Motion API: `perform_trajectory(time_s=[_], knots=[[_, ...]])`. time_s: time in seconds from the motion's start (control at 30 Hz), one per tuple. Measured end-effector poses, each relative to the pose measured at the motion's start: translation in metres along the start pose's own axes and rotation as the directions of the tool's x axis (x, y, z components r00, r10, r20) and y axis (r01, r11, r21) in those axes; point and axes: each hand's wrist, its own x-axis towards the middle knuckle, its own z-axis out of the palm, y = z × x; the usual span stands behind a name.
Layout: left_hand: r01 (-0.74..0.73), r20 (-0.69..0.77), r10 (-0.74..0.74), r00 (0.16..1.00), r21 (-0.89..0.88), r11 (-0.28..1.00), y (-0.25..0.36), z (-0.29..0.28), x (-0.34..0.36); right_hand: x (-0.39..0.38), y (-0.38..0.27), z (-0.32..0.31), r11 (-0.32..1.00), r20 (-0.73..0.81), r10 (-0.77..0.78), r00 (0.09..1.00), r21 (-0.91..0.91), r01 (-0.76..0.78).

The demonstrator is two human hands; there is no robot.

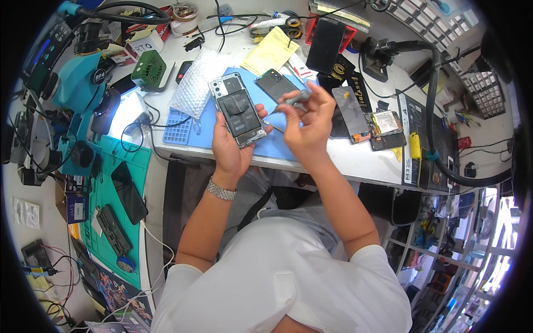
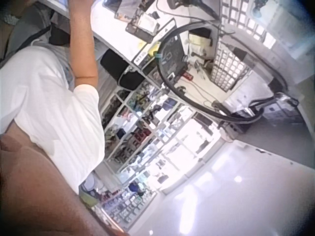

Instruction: The person disassembles a smartphone by removing the back cover and internal components using a screwdriver and a prying tool. They then retrieve a replacement back cover from a shelf and begin reassembling the device by aligning and securing the new cover.

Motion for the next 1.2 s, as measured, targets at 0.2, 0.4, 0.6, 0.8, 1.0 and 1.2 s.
perform_trajectory(time_s=[0.2, 0.4, 0.6, 0.8, 1.0, 1.2], knots=[[0.005, -0.01, -0.005, 1.0, 0.032, 0.999, 0.0, 0.001, 0.002, 0.051, 0.039, -0.033, 0.949, -0.031, 0.151, 0.988, -0.275, -0.154], [0.006, -0.007, -0.006, 1.0, 0.033, 0.999, -0.002, 0.0, 0.001, 0.052, 0.051, -0.029, 0.933, -0.049, 0.161, 0.986, -0.319, -0.168], [0.008, 0.0, -0.008, 1.0, 0.018, 1.0, -0.001, -0.001, 0.0, 0.043, 0.039, -0.022, 0.995, -0.097, 0.084, 0.992, -0.054, -0.089], [0.0, 0.012, -0.001, 1.0, 0.019, 1.0, -0.002, -0.003, 0.0, 0.015, -0.003, -0.004, 0.968, -0.1, 0.192, 0.976, 0.184, -0.171], [0.019, 0.002, -0.019, 1.0, -0.011, 1.0, 0.0, 0.001, -0.001, -0.002, 0.001, 0.0, 0.961, -0.075, 0.265, 0.961, 0.104, -0.257], [0.012, 0.003, -0.012, 1.0, -0.013, 1.0, -0.001, 0.0, 0.0, -0.006, 0.007, 0.002, 0.966, -0.094, 0.247, 0.964, 0.099, -0.238]])
